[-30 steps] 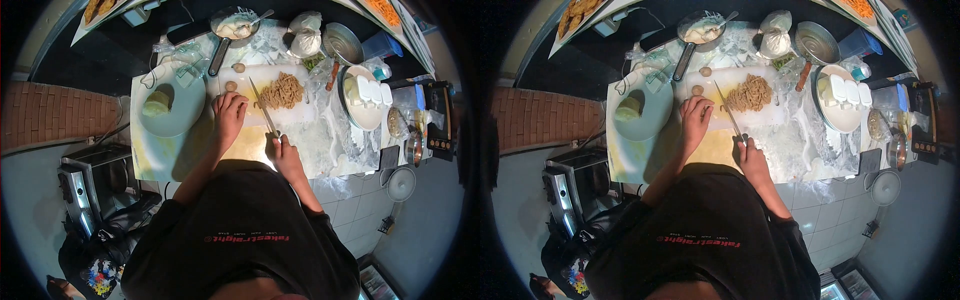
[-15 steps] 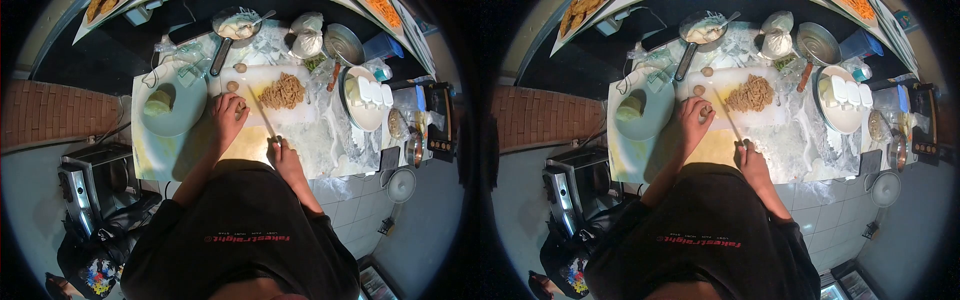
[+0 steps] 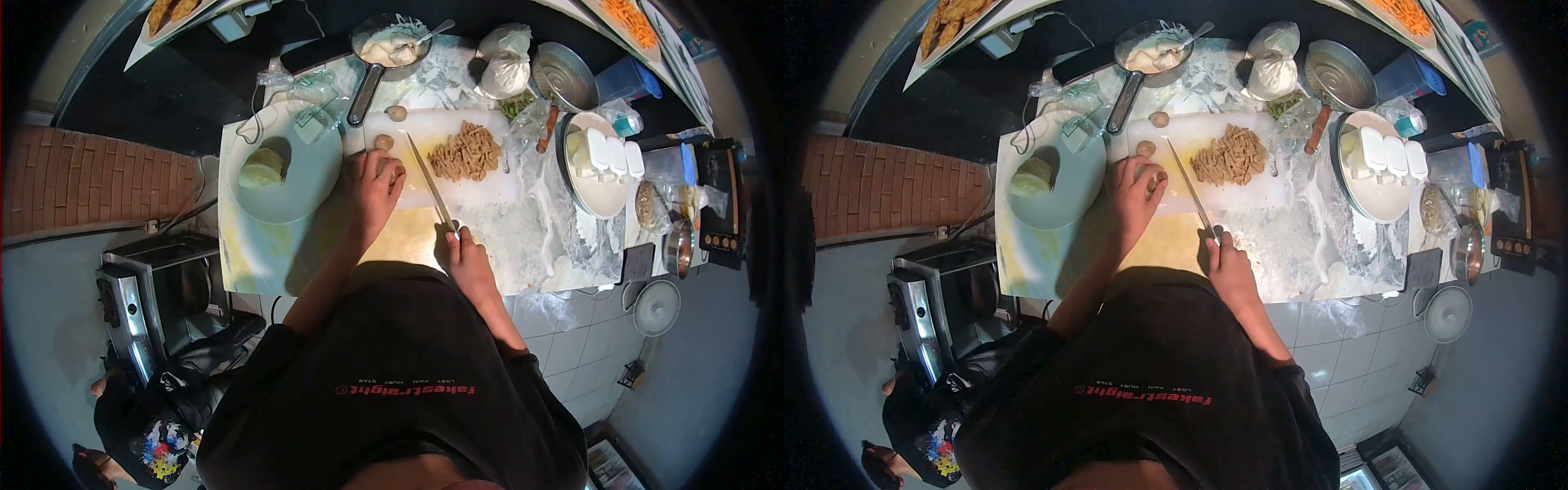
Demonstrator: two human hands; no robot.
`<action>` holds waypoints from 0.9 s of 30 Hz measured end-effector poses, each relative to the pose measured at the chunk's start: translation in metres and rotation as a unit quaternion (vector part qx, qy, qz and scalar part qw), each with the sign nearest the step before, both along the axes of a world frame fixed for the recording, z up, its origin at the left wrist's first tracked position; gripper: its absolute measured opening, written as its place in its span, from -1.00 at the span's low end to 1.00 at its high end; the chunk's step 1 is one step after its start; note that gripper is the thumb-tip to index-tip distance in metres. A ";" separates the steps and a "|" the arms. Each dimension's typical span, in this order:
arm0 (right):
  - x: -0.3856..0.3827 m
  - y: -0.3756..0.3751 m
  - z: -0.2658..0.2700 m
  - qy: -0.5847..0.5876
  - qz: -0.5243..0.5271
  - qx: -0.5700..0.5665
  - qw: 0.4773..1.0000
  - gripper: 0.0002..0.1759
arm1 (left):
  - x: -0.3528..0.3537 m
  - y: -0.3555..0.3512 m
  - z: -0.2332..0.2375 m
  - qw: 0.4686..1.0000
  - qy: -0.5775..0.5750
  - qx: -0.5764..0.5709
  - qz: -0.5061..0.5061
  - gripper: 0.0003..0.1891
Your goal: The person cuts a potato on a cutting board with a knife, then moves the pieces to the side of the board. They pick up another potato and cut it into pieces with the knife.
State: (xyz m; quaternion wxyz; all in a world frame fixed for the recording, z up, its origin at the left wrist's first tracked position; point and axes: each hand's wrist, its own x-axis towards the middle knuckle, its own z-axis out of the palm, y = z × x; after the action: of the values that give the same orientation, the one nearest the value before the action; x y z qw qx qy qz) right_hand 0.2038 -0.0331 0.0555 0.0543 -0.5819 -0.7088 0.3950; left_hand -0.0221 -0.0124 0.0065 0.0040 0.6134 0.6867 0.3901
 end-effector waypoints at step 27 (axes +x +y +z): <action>0.010 -0.001 -0.012 0.027 -0.018 -0.030 0.999 -0.51 | 0.016 0.001 0.002 0.999 0.014 -0.022 -0.035 -0.74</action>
State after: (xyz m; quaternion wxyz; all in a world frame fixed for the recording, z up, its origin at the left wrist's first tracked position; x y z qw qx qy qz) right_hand 0.2134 -0.0346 0.0435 0.0626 -0.5854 -0.6841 0.4306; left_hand -0.0061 -0.0116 0.0082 0.0212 0.6424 0.6731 0.3658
